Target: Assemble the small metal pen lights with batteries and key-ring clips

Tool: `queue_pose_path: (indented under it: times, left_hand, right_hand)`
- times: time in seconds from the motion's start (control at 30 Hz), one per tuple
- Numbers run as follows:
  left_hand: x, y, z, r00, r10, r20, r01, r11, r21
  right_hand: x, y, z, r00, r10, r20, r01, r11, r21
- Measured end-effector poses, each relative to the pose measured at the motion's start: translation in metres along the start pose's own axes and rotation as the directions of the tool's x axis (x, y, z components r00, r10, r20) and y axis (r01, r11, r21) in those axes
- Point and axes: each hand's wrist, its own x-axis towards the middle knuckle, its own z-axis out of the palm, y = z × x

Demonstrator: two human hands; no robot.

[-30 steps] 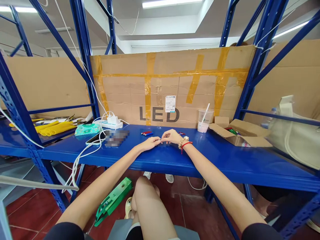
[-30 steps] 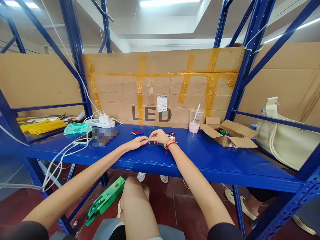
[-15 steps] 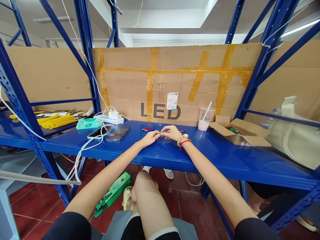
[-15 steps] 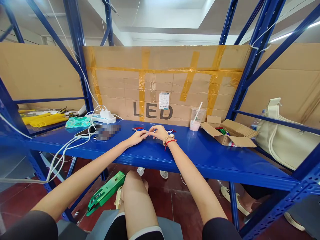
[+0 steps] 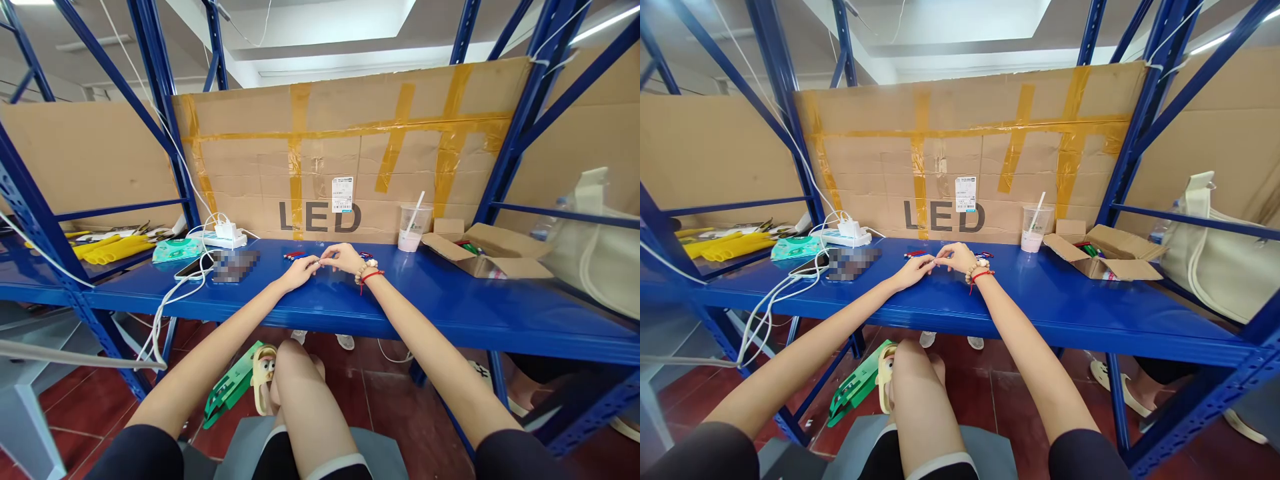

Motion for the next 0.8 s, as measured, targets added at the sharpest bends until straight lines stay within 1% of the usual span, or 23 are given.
queue_pose_path:
  times: [0.13, 0.2, 0.37, 0.6, 0.8]
  left_hand:
    - [0.0, 0.0014, 0.0001, 0.996, 0.047, -0.08, -0.044, 0.998, 0.04]
    - [-0.0001, 0.0014, 0.0002, 0.993, 0.054, -0.103, -0.049, 0.997, 0.051]
    - [-0.0009, 0.0016, 0.0007, 0.998, 0.031, -0.062, -0.029, 0.999, 0.029]
    - [-0.0012, 0.0038, 0.0009, 0.997, 0.021, -0.08, -0.023, 0.999, -0.028]
    - [0.0002, -0.0018, 0.0023, 0.997, -0.031, -0.068, 0.032, 0.999, 0.014]
  right_hand:
    - [0.0005, -0.003, -0.0015, 0.999, 0.005, -0.034, -0.004, 0.999, 0.033]
    - [0.0009, -0.0026, -0.0019, 0.998, 0.004, -0.055, -0.001, 0.999, 0.046]
    - [0.0014, 0.0012, -0.0019, 0.998, -0.011, -0.066, 0.015, 0.998, 0.059]
    - [0.0016, 0.0015, -0.0016, 0.998, -0.007, -0.059, 0.01, 0.999, 0.039]
    - [0.0021, 0.0046, -0.0006, 0.995, -0.016, -0.094, 0.016, 1.0, -0.006]
